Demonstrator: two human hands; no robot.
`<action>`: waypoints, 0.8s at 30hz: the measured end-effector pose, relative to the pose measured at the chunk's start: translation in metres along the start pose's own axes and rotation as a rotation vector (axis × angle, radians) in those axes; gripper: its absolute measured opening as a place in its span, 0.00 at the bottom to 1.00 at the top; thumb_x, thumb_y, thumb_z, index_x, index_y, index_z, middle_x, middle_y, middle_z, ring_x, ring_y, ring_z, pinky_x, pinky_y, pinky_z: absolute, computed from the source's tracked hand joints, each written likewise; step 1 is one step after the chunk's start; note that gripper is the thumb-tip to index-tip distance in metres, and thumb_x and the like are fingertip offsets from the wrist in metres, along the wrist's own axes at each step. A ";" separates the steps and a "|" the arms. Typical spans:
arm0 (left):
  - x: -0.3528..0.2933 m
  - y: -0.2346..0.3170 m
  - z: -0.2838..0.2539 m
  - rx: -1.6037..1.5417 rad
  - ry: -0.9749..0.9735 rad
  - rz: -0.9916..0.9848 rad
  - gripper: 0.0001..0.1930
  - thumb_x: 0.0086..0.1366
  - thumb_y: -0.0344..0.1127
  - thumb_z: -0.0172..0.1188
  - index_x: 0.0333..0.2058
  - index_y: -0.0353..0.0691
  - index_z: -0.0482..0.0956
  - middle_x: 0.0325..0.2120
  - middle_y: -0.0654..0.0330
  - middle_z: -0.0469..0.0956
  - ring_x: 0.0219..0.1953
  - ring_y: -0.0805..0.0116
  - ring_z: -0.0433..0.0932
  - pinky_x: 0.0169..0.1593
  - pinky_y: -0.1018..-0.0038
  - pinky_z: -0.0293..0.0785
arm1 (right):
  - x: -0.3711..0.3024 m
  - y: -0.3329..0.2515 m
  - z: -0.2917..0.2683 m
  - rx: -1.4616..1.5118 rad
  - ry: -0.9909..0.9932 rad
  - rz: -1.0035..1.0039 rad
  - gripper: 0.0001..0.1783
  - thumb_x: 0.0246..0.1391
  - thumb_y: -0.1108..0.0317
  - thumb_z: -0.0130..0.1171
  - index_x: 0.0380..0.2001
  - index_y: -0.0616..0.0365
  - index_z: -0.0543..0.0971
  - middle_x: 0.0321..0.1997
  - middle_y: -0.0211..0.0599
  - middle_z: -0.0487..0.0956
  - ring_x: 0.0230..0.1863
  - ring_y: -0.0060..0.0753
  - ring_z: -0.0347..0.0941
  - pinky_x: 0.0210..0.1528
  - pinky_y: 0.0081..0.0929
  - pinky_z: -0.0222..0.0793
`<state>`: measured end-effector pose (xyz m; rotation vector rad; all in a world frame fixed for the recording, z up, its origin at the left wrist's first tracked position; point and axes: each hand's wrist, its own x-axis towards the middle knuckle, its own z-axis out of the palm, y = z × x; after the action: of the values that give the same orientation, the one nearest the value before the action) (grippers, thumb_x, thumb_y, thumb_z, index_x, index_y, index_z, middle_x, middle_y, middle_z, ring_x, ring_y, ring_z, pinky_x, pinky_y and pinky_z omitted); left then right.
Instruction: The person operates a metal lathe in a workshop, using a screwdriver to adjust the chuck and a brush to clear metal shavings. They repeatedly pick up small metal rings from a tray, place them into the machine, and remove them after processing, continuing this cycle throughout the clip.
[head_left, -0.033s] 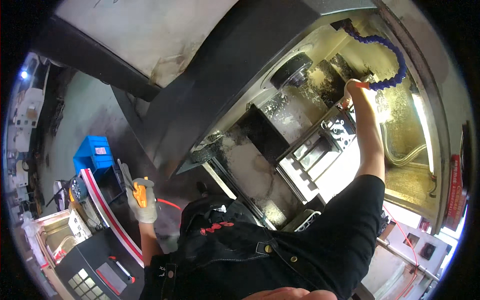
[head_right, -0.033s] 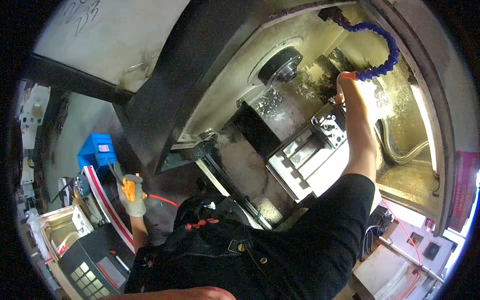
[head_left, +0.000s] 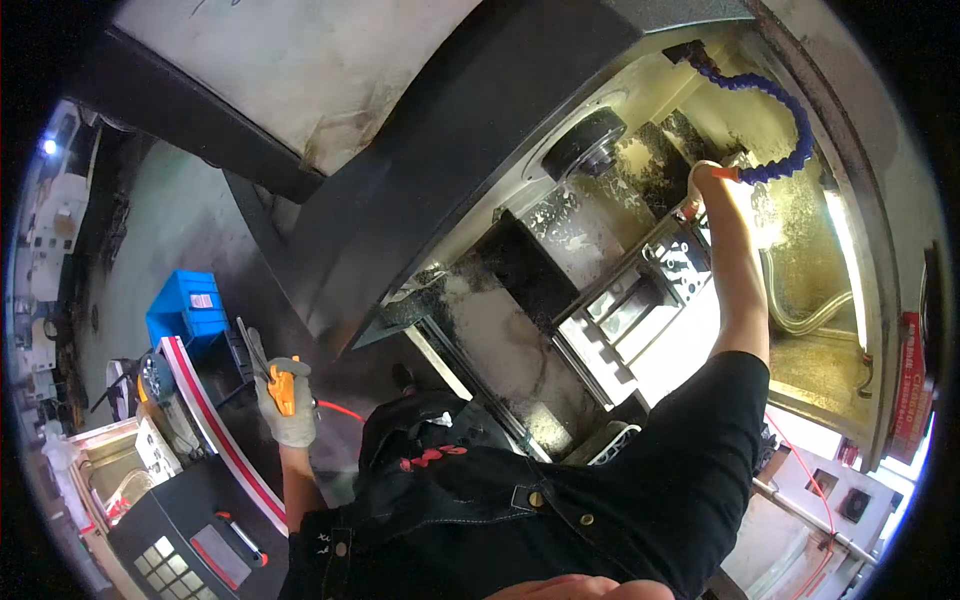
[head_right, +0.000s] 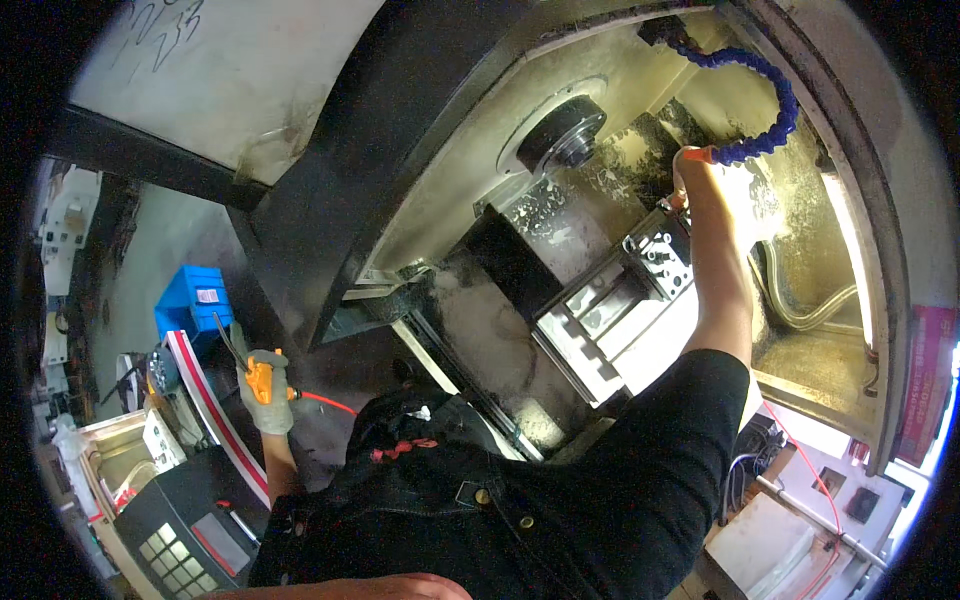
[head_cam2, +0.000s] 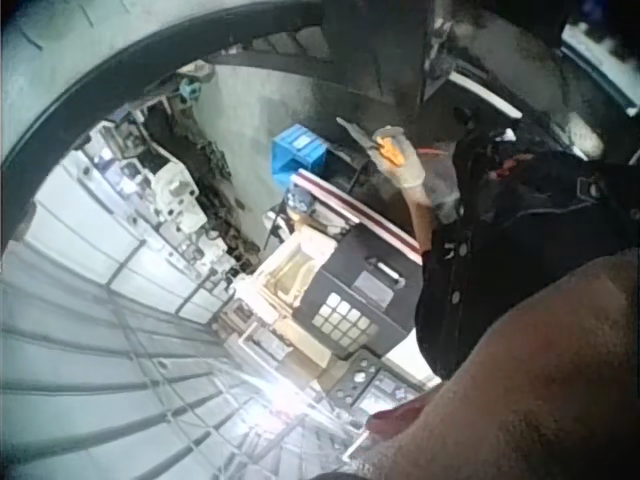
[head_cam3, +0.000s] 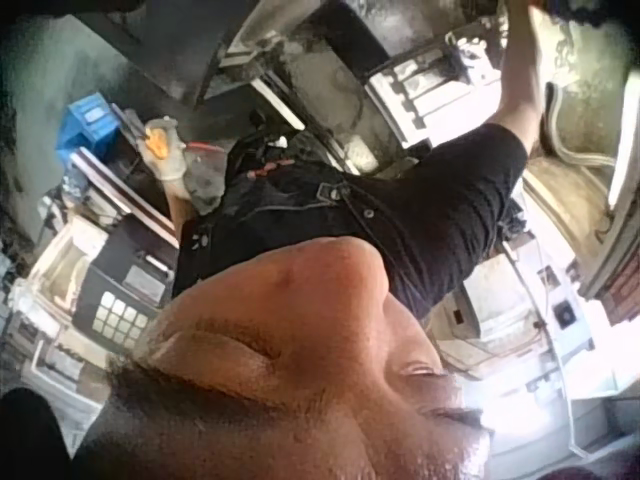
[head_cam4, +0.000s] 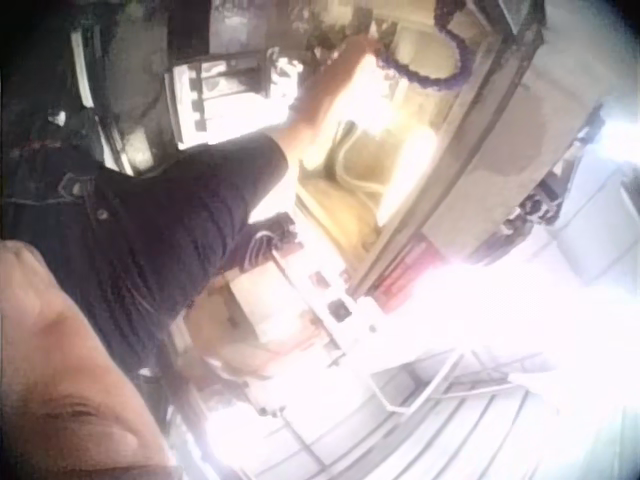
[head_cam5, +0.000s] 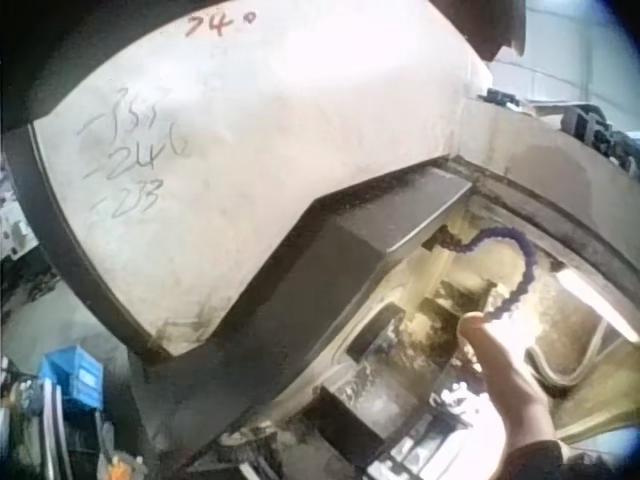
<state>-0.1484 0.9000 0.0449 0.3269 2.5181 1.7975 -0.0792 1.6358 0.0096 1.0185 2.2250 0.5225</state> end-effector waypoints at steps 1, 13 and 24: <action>-0.003 0.003 0.005 -0.026 -0.009 -0.030 0.19 0.54 0.16 0.51 0.46 0.36 0.69 0.31 0.63 0.72 0.31 0.76 0.70 0.41 0.77 0.67 | 0.005 -0.002 -0.003 0.011 0.022 0.000 0.25 0.35 0.52 0.68 0.35 0.57 0.81 0.33 0.40 0.81 0.38 0.44 0.78 0.43 0.38 0.73; -0.036 -0.043 0.001 0.160 -0.083 0.101 0.23 0.53 0.15 0.51 0.49 0.36 0.67 0.32 0.63 0.72 0.36 0.74 0.72 0.51 0.73 0.68 | 0.009 0.029 0.018 0.141 0.254 -0.023 0.22 0.39 0.51 0.65 0.30 0.61 0.80 0.29 0.47 0.79 0.34 0.45 0.78 0.37 0.39 0.72; -0.028 -0.039 0.015 0.014 -0.230 0.160 0.22 0.59 0.18 0.49 0.53 0.36 0.65 0.29 0.63 0.72 0.31 0.74 0.71 0.38 0.79 0.69 | 0.014 0.060 0.061 0.774 0.738 -0.082 0.20 0.45 0.54 0.60 0.35 0.60 0.79 0.29 0.43 0.80 0.31 0.45 0.78 0.33 0.40 0.72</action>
<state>-0.1246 0.8961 0.0006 0.7113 2.4052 1.6809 -0.0122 1.6896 -0.0052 1.2135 3.2462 -0.0604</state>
